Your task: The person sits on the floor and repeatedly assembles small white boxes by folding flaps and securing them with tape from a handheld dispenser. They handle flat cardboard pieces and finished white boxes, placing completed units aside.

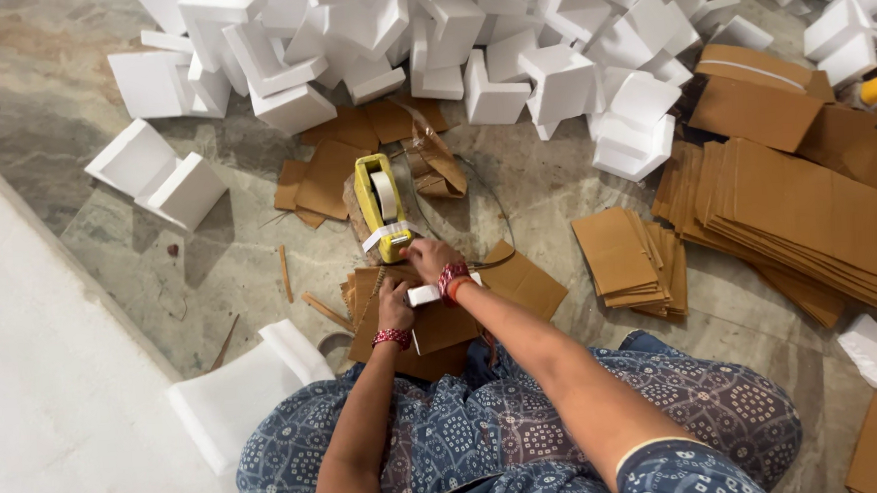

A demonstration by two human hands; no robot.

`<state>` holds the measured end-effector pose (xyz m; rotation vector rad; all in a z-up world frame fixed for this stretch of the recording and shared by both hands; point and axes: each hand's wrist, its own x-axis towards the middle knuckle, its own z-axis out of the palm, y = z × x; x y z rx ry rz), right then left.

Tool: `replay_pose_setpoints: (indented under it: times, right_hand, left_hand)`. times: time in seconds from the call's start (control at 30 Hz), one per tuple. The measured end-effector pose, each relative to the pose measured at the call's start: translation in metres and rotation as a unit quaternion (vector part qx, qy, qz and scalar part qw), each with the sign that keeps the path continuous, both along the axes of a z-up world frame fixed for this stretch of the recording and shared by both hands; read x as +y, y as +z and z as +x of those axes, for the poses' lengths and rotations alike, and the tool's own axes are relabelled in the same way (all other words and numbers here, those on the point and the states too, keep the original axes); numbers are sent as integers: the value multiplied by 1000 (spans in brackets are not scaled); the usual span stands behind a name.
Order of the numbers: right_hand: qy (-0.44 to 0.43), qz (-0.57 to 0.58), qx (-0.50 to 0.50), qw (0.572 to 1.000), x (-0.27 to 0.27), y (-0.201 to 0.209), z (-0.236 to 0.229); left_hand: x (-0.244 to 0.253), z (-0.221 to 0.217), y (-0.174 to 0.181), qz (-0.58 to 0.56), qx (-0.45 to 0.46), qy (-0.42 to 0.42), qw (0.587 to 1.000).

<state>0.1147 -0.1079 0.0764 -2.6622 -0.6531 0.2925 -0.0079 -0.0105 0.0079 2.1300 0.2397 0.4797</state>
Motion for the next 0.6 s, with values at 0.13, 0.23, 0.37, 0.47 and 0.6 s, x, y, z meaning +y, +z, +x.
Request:
replay_pose_setpoints:
  times: [0.13, 0.23, 0.37, 0.47, 0.6]
  right_hand:
    - [197, 105, -32, 974, -26, 28, -34]
    - [277, 64, -91, 955, -50, 41, -52]
    - [223, 59, -72, 970, -78, 41, -74]
    - [167, 35, -92, 981, -91, 36, -91]
    - [97, 92, -131, 982, -110, 37, -98]
  left_hand:
    - [-6, -1, -1, 52, -3, -10, 999]
    - [-10, -5, 1, 30, 54, -28, 998]
    - [-15, -12, 4, -3, -16, -30, 999]
    - [-16, -18, 9, -32, 7, -42, 999]
    - [-20, -32, 16, -67, 63, -31, 995]
